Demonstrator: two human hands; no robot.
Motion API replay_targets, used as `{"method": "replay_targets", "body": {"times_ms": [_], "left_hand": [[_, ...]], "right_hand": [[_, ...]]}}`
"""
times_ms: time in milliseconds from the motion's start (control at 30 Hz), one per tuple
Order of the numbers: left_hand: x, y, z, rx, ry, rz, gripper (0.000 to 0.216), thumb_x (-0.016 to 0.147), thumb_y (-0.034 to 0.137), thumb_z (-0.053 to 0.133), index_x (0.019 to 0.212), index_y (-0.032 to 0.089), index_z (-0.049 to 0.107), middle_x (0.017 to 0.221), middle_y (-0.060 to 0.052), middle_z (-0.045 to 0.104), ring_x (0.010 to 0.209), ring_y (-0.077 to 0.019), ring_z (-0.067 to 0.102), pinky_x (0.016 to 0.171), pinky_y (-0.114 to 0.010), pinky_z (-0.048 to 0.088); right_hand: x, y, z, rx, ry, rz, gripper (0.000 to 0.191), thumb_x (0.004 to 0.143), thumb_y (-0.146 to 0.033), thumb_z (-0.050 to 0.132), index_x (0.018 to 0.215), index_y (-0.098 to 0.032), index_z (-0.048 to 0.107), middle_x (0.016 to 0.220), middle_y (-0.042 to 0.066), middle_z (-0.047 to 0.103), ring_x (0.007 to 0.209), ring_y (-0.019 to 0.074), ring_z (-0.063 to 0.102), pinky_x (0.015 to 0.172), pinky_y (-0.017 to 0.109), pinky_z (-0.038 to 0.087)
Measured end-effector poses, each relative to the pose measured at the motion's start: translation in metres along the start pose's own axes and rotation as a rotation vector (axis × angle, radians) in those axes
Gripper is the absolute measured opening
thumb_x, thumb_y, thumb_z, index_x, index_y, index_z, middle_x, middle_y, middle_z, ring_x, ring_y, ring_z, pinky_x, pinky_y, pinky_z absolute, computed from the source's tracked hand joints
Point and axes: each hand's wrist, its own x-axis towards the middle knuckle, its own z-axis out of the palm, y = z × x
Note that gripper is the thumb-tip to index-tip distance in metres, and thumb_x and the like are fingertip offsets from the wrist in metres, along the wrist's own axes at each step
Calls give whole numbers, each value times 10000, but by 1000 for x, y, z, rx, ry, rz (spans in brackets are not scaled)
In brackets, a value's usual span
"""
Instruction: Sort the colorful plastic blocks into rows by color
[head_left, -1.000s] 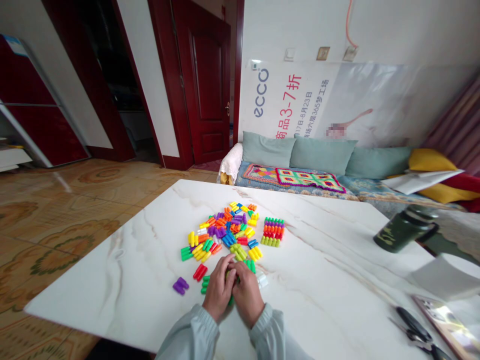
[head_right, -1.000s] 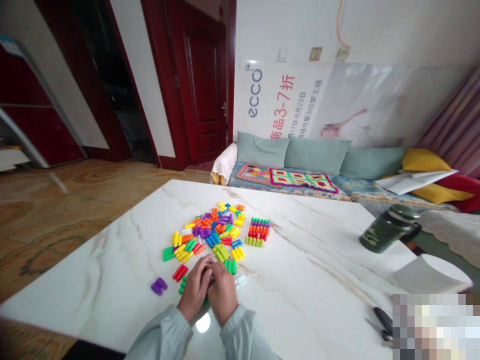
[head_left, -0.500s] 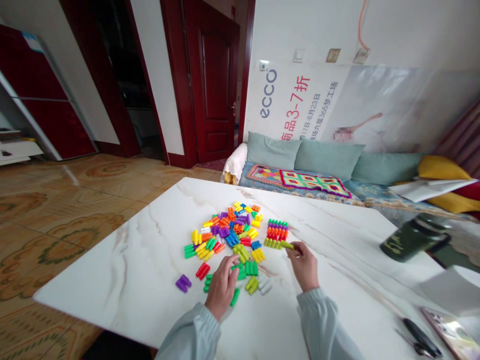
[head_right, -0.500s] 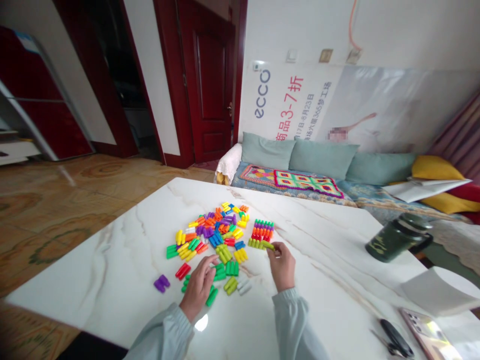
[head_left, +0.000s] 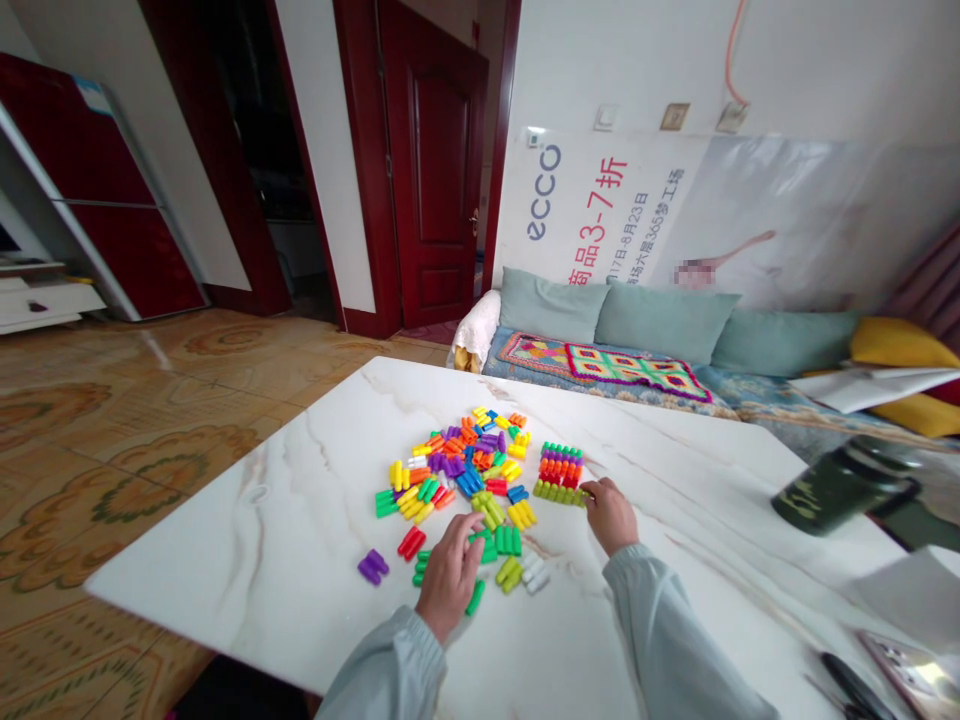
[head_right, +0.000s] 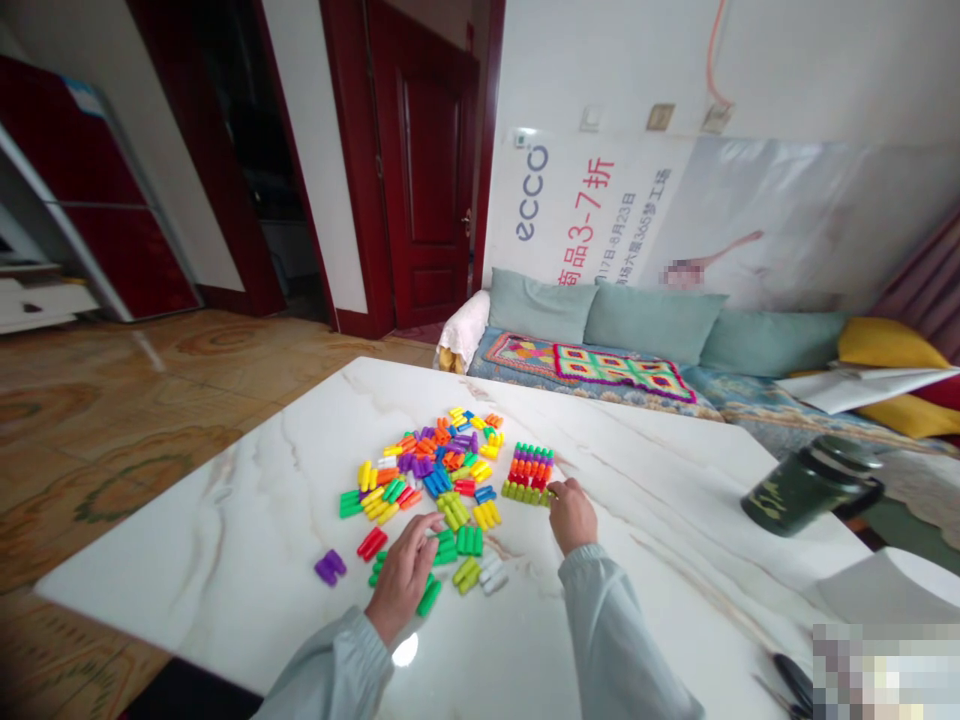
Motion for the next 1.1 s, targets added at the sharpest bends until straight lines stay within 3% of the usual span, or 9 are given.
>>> {"method": "replay_targets", "body": {"times_ms": [133, 233, 333, 433, 600, 733, 800, 933, 1100], "left_hand": [[0, 1, 0, 2, 18, 9, 306, 996, 303, 358, 1218, 205, 544, 1078, -92, 626, 985, -194, 613, 817, -314, 520], [1, 2, -1, 17, 23, 7, 295, 997, 291, 359, 1213, 209, 542, 1067, -82, 630, 941, -178, 613, 798, -303, 516], [1, 4, 0, 32, 39, -10, 272, 995, 275, 365, 1182, 214, 552, 1035, -64, 637, 889, -163, 618, 791, -296, 512], [-1, 4, 3, 33, 67, -13, 264, 990, 258, 373, 1174, 214, 557, 1032, -63, 642, 934, -168, 623, 811, -296, 515], [0, -3, -1, 52, 190, -48, 244, 974, 241, 399, 1133, 216, 583, 1091, -77, 649, 1007, -184, 624, 806, -299, 529], [36, -12, -28, 150, 274, -29, 237, 943, 191, 414, 1036, 208, 632, 1075, -73, 660, 1043, -195, 609, 912, -348, 501], [66, -19, -43, 256, 223, -57, 242, 907, 157, 457, 1049, 204, 647, 1097, -71, 663, 1073, -203, 597, 974, -370, 468], [116, -38, -58, 472, -144, -71, 422, 746, 75, 606, 1144, 203, 664, 1167, -72, 663, 1134, -239, 571, 1034, -373, 422], [130, -58, -49, 513, -331, -23, 389, 670, 68, 672, 1020, 223, 737, 1085, -65, 680, 1047, -243, 610, 956, -341, 465]], "right_hand": [[-11, -5, -2, 5, 46, 21, 265, 793, -139, 556, 1009, -191, 701, 967, 71, 644, 751, 165, 622, 629, 264, 418], [-42, -24, -4, 68, 134, -35, 274, 856, -279, 549, 1093, -184, 649, 1020, 84, 634, 772, 180, 630, 642, 283, 460], [-86, -56, -3, 169, 0, -239, 273, 899, -411, 539, 1065, -222, 645, 993, 56, 641, 734, 170, 641, 653, 289, 499], [-118, -88, 6, 202, -54, -277, 367, 830, -414, 646, 1145, -229, 613, 1091, 74, 616, 910, 218, 658, 763, 320, 540], [-123, -114, 34, 311, 14, -279, 371, 809, -358, 678, 1138, -202, 610, 1071, 87, 616, 944, 232, 663, 810, 336, 565], [-118, -117, 42, 365, 55, -275, 299, 883, -418, 591, 1102, -218, 628, 1034, 78, 647, 947, 232, 670, 790, 339, 570], [-118, -117, 40, 377, 51, -258, 285, 911, -427, 544, 1084, -219, 634, 1026, 74, 659, 937, 226, 677, 774, 331, 570], [-118, -118, 37, 396, 34, -243, 283, 923, -438, 521, 1059, -220, 639, 998, 72, 669, 918, 218, 679, 765, 319, 565], [-118, -118, 37, 416, 12, -238, 255, 931, -419, 512, 1033, -223, 640, 980, 64, 667, 892, 203, 674, 755, 299, 553]]}}
